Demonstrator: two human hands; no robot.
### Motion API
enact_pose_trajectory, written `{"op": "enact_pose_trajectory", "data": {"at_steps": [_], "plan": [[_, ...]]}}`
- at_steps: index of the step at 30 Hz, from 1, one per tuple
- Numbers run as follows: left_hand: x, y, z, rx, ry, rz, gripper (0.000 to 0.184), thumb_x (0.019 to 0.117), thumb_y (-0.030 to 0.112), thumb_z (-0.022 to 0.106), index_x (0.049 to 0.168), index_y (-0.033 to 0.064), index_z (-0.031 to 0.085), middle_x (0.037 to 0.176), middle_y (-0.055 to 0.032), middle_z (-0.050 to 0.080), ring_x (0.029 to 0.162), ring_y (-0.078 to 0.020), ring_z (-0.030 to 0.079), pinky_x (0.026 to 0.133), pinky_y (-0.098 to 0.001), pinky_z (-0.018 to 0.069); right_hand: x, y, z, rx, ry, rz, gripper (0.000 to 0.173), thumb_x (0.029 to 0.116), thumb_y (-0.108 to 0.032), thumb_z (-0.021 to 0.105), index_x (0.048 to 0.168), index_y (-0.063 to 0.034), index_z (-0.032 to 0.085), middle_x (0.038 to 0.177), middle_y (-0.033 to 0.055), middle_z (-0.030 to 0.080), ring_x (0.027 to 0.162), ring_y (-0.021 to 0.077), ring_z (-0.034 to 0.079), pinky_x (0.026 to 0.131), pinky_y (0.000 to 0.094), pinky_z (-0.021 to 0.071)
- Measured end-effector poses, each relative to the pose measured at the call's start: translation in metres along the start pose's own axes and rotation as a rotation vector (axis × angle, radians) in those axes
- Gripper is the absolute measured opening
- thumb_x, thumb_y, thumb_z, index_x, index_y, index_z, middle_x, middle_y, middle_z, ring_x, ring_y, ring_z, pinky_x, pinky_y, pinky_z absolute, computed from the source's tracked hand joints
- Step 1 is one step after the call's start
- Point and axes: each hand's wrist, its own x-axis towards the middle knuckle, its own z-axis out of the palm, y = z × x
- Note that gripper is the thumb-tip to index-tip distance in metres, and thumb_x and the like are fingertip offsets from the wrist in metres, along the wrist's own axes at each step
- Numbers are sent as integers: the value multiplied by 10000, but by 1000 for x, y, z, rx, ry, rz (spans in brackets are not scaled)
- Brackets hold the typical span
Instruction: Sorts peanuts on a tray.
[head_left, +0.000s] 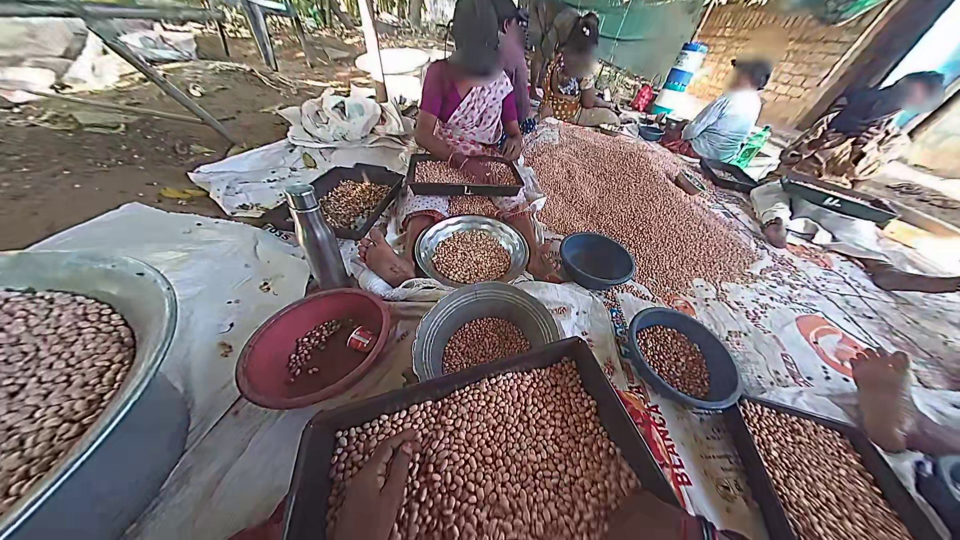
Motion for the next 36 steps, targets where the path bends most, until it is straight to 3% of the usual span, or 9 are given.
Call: {"op": "enact_pose_trajectory", "data": {"at_steps": [2,5,8,13,20,26,30,33,36], "plan": [[0,-2,3,15,31,14,355,1065,119,427,1283,-82,623,1164,-235,696,1099,-346,668,1002,-523,491,18,9,-17,0,181,2,258,984,-5,601,1215,-2,716,1165,330,673,1133,565,613,944,758,434],[-3,-8,4,51,57,33,368,1065,143,423,1276,-71,634,1168,-247,702,1104,-380,673,987,-567,487,22,30,-47,166,667,-149,335,973,96,514,1219,17,727,1236,272,693,1210,450,641,1066,576,473],[-3,-10,4,67,70,34,373,1068,149,421,1285,-70,631,1173,-266,694,1099,-404,672,975,-589,487,1,34,-66,334,948,-152,314,984,73,498,1185,37,737,1196,246,719,1156,380,687,1026,486,523],[2,-7,8,113,43,61,364,1071,160,433,1270,-58,644,1130,-248,707,1057,-388,678,932,-584,492,-7,35,-62,400,822,55,310,1051,-50,482,1253,45,696,1252,258,689,1184,383,665,1038,501,494],[4,-12,7,109,62,49,378,1070,193,413,1251,-39,651,1106,-207,721,1021,-323,693,910,-521,514,16,22,-59,319,828,35,287,1038,-35,493,1187,77,710,1158,269,716,1098,404,696,978,524,521],[1,-10,6,118,40,51,385,1071,190,413,1274,-43,642,1133,-223,715,1053,-342,689,933,-530,509,18,2,-59,253,334,170,320,1088,-100,445,1272,60,653,1270,284,662,1194,452,637,1001,612,466],[-1,-9,7,120,35,48,377,1072,187,409,1273,-34,639,1106,-194,721,999,-273,692,897,-459,523,16,-2,-48,178,107,236,336,1103,-122,416,1315,34,625,1291,282,644,1219,463,612,991,627,458],[1,-8,7,122,39,56,378,1070,180,410,1272,-43,639,1102,-207,719,1002,-290,694,906,-470,523,7,-7,-42,166,40,256,319,1099,-124,424,1291,33,624,1266,281,647,1201,469,616,952,638,469],[1,-13,9,130,42,77,386,1068,194,413,1265,-47,643,1095,-215,720,998,-295,696,906,-475,525,0,-7,-31,194,117,318,330,1097,-122,424,1315,21,627,1298,274,644,1199,476,623,945,642,479]]}}
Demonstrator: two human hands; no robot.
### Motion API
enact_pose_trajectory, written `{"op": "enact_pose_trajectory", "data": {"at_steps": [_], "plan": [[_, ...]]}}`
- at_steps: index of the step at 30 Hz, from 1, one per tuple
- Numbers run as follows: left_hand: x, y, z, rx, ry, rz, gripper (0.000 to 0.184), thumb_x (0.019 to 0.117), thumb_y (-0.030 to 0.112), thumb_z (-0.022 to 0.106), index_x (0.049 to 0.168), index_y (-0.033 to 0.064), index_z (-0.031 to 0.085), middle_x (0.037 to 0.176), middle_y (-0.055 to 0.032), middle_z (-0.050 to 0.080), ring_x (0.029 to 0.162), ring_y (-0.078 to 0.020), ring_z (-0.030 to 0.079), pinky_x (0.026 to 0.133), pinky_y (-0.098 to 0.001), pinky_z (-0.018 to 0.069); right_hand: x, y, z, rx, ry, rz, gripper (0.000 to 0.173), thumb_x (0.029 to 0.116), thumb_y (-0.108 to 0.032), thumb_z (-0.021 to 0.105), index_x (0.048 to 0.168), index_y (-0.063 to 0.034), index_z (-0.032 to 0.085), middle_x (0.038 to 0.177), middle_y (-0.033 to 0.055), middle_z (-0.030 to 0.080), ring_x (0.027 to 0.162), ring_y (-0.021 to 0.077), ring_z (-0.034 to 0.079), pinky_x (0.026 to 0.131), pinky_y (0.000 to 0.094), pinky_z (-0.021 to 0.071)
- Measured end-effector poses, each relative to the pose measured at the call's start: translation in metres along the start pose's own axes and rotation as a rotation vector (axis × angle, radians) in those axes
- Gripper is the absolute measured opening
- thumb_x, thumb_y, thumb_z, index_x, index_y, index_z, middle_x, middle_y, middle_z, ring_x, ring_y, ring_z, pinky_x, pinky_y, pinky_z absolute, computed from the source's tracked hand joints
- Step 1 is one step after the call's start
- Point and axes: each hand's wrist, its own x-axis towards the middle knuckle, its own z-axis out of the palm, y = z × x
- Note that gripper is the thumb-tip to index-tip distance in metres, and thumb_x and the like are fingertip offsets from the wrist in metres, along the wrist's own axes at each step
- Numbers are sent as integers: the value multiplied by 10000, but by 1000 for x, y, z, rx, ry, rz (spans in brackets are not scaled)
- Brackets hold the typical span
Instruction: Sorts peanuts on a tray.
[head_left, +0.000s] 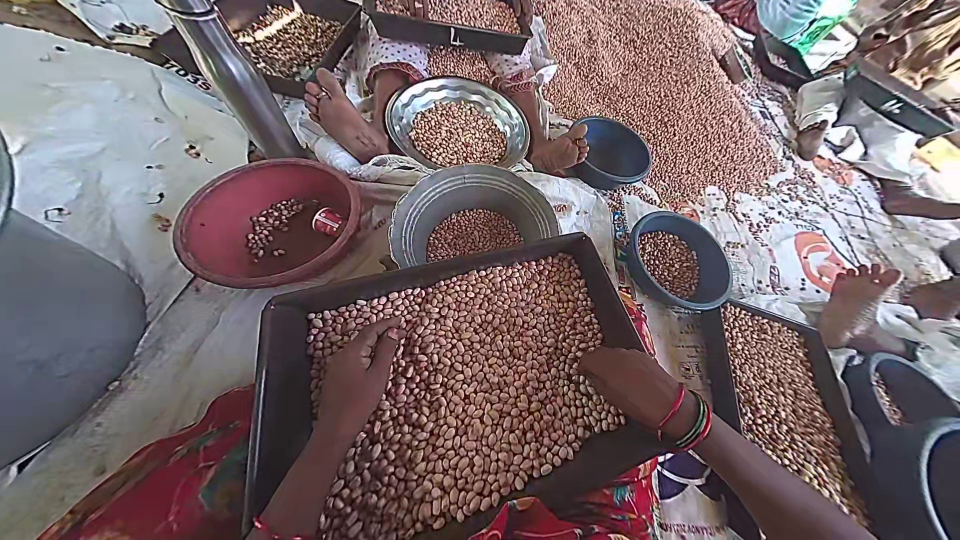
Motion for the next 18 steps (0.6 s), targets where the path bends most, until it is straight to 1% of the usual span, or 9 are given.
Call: {"op": "enact_pose_trajectory", "data": {"at_steps": [3,6,8,9,11,12,13,16,18], "plan": [[-1,0,0,12,0,-4,393,1068,204,413,1263,-48,642,1105,-220,724,1021,-312,702,917,-491,525,-3,2,7,54,57,26,328,1098,-117,421,1308,28,627,1276,282,648,1169,477,637,936,636,486],[-1,2,-1,14,-11,-18,394,1069,201,409,1273,-48,636,1115,-233,718,1031,-341,697,919,-528,514,2,6,20,90,246,-22,311,1076,-89,445,1244,45,670,1206,285,676,1094,472,674,891,613,520],[-1,2,0,13,-9,-19,392,1065,198,410,1270,-46,638,1107,-227,719,1022,-338,693,912,-532,509,12,4,29,57,378,-77,285,1051,-48,471,1186,64,696,1128,292,697,1028,476,697,842,598,544],[0,2,-1,13,-8,-20,394,1065,202,411,1271,-44,640,1108,-225,720,1028,-343,694,915,-541,509,18,3,35,10,454,-102,258,1025,-20,495,1126,72,714,1059,287,710,970,466,713,794,579,561],[-1,0,0,16,4,-8,400,1059,210,413,1261,-43,647,1108,-224,724,1025,-355,700,912,-552,515,29,1,45,-90,535,-113,211,984,25,521,1045,77,716,963,277,704,885,446,720,725,540,568],[-1,-1,1,16,13,-3,397,1059,208,417,1253,-46,651,1101,-223,724,1015,-359,699,904,-556,514,31,0,47,-119,545,-101,201,976,30,527,1029,73,716,947,273,703,867,440,721,713,530,570],[-2,-1,1,18,18,-2,393,1059,203,420,1247,-48,656,1095,-223,725,1010,-362,699,901,-561,512,31,-2,47,-131,520,-73,209,977,31,520,1044,71,714,963,278,701,879,441,718,723,531,568],[-1,1,1,26,7,-15,378,1060,190,427,1252,-42,655,1095,-226,722,1017,-377,693,903,-579,502,28,-12,32,-90,266,53,294,1040,-2,436,1236,72,643,1169,310,655,1043,468,678,862,555,537],[0,1,0,23,-12,-21,372,1063,182,429,1262,-40,651,1111,-229,718,1036,-383,688,913,-586,496,27,-14,32,-65,217,62,304,1052,-26,431,1270,86,612,1222,322,629,1082,479,662,892,559,527]]}}
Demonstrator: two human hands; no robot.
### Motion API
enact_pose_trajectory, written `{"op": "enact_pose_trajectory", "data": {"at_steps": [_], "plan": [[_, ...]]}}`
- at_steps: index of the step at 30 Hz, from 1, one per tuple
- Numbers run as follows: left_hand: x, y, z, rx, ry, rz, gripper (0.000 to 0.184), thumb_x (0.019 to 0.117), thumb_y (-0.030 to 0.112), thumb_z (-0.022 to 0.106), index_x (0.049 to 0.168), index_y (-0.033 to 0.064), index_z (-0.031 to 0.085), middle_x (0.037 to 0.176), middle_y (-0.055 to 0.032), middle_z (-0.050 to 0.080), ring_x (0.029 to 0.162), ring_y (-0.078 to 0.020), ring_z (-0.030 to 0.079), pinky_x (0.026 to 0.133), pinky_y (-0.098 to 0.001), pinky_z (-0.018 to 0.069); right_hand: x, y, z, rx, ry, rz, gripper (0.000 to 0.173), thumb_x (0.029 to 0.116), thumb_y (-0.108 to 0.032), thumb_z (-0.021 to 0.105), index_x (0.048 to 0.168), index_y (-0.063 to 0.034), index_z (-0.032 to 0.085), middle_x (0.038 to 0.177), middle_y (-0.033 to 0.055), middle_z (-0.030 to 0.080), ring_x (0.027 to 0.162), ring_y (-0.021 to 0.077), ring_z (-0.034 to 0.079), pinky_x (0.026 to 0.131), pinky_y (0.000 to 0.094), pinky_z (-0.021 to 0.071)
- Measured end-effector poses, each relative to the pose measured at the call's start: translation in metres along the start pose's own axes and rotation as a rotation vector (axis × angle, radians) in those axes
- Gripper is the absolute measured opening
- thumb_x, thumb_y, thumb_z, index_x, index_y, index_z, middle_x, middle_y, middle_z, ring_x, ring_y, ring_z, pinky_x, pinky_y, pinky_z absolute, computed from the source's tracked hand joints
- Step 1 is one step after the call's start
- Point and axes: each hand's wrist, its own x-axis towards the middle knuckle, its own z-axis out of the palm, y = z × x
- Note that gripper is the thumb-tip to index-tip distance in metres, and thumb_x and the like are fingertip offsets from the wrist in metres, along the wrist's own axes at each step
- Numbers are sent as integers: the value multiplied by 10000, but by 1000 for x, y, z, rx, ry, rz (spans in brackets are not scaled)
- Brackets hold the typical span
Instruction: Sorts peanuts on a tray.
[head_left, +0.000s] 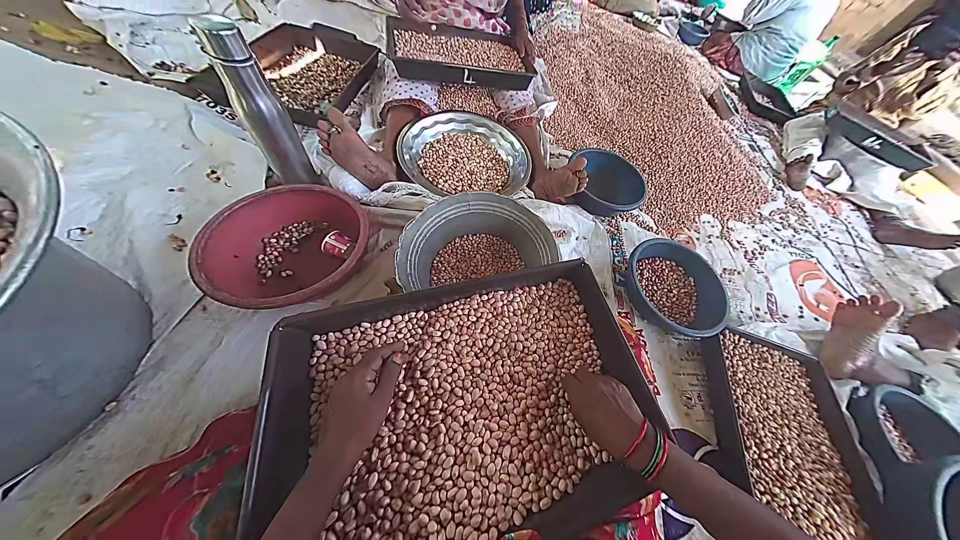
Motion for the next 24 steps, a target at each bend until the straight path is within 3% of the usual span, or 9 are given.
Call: {"op": "enact_pose_trajectory", "data": {"at_steps": [1,4,6,9,11,12,14,17,24], "plan": [[0,0,-1,-4,-8,-5,371,1066,183,431,1268,-40,649,1122,-229,716,1048,-381,687,924,-586,495,-1,0,5,1,59,-23,285,1041,-29,456,1235,94,626,1188,320,642,1052,477,673,870,555,535],[0,2,-2,-26,-7,-15,355,1069,167,444,1261,-46,652,1134,-227,715,1050,-362,694,936,-559,507,-9,6,18,-12,511,-104,155,939,-6,597,972,79,723,910,264,713,803,434,732,664,539,584],[0,3,-2,-29,0,-17,348,1068,162,450,1252,-46,659,1126,-219,721,1039,-345,700,933,-539,514,-14,23,-7,-62,742,42,131,921,2,615,922,88,714,851,275,700,754,456,723,605,573,579],[0,2,-2,-18,-14,-12,345,1071,156,446,1257,-40,660,1118,-213,721,1024,-330,699,923,-527,516,-16,64,-58,39,743,225,302,997,-29,577,1245,136,631,1165,395,632,1089,593,622,856,697,494],[3,4,-1,-10,-15,-13,340,1074,157,449,1257,-33,663,1104,-210,719,996,-331,693,894,-536,513,-8,60,-76,178,639,110,357,1035,-79,548,1343,95,601,1300,349,616,1211,523,603,997,647,468],[4,5,-1,-6,-15,-13,339,1075,159,448,1252,-30,667,1094,-207,719,985,-335,692,883,-542,513,1,50,-76,238,596,21,332,1046,-85,537,1315,88,629,1298,320,636,1211,482,622,1021,611,475],[3,6,-1,-4,-18,-17,342,1076,155,443,1256,-33,665,1098,-211,720,999,-352,692,893,-555,511,31,27,-64,264,611,-151,276,1030,-49,526,1194,86,702,1215,291,692,1167,448,665,1004,571,505],[0,3,-4,-26,-24,-41,345,1075,148,444,1280,-39,649,1141,-221,719,1064,-369,692,948,-560,501,75,4,-47,178,632,-245,274,1029,-61,512,1132,72,729,1115,276,721,1081,447,700,913,577,544],[4,16,-13,-30,-142,-68,360,1086,159,450,1331,-30,634,1255,-215,684,1170,-331,662,1043,-490,482,92,-14,-53,-6,409,-91,298,1053,-69,480,1220,98,662,1228,328,654,1160,502,641,950,624,497]]}}
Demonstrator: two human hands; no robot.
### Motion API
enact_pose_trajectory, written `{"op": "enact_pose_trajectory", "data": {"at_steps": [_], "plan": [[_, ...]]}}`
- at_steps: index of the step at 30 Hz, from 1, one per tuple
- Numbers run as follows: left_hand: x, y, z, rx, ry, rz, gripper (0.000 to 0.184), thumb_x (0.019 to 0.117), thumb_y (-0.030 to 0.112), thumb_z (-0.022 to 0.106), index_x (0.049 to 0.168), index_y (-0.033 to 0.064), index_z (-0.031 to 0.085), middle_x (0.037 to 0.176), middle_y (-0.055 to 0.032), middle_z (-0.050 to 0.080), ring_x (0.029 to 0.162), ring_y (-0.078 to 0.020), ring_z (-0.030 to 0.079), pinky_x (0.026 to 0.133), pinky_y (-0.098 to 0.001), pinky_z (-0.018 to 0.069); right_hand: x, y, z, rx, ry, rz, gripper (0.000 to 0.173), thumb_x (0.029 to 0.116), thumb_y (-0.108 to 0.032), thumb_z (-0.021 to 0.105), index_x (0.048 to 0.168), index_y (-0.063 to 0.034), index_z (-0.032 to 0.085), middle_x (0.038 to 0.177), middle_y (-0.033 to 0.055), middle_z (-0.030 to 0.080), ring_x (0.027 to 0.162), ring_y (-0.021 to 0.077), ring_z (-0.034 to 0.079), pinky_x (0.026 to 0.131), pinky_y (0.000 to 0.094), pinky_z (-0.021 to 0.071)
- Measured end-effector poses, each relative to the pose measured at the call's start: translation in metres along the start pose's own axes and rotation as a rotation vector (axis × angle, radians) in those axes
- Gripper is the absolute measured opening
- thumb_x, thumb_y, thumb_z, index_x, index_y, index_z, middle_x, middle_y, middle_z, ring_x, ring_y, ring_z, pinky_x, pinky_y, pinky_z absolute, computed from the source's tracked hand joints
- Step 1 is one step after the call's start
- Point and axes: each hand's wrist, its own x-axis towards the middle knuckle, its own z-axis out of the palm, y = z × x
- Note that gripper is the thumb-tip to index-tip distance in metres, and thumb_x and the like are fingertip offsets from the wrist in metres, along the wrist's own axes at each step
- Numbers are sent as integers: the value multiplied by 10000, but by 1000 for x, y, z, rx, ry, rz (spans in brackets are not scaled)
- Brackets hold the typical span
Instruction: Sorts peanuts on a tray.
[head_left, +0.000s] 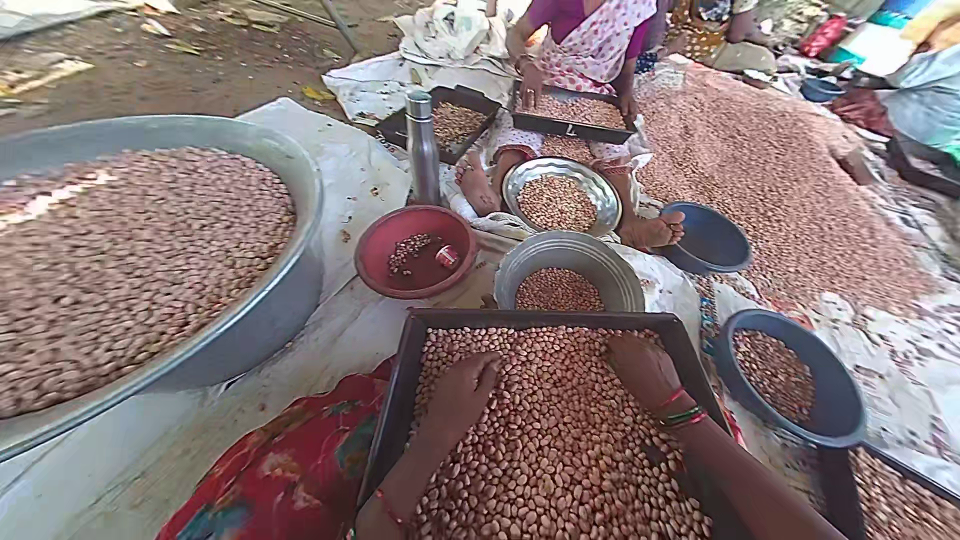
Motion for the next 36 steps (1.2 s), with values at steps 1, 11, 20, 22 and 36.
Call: {"op": "enact_pose_trajectory", "data": {"at_steps": [1,11,20,22,36], "plan": [[0,1,-2,-9,-23,-7,364,1086,161,446,1338,-28,629,1252,-213,685,1168,-321,662,1043,-479,483,-1,-4,-5,-14,-52,25,302,1057,-74,478,1238,94,653,1245,330,645,1169,505,633,951,630,491],[-3,-1,-4,-21,-21,0,375,1093,168,426,1345,-30,622,1251,-219,680,1149,-316,663,1023,-474,490,-14,-57,-61,362,519,-411,259,975,-63,596,1161,73,713,1122,258,723,1027,413,718,884,539,578],[0,-1,-3,-46,95,66,357,1081,143,427,1291,-52,641,1164,-213,706,1065,-285,684,953,-432,513,-34,-2,-2,264,-230,79,536,1041,-227,575,1506,19,475,1533,416,352,1403,618,362,1099,721,345],[-1,-4,-3,-37,90,50,363,1083,158,426,1294,-41,643,1166,-205,709,1062,-271,687,952,-426,517,-68,-28,4,315,-284,-108,464,1044,-217,552,1455,-2,553,1495,389,429,1352,580,459,1073,674,409],[0,-6,-4,-33,101,1,362,1092,164,417,1311,-28,632,1167,-190,712,1070,-276,683,955,-451,509,-140,-53,8,427,-255,-249,387,993,-81,592,1368,-3,642,1428,381,520,1194,565,608,950,634,526]]}}
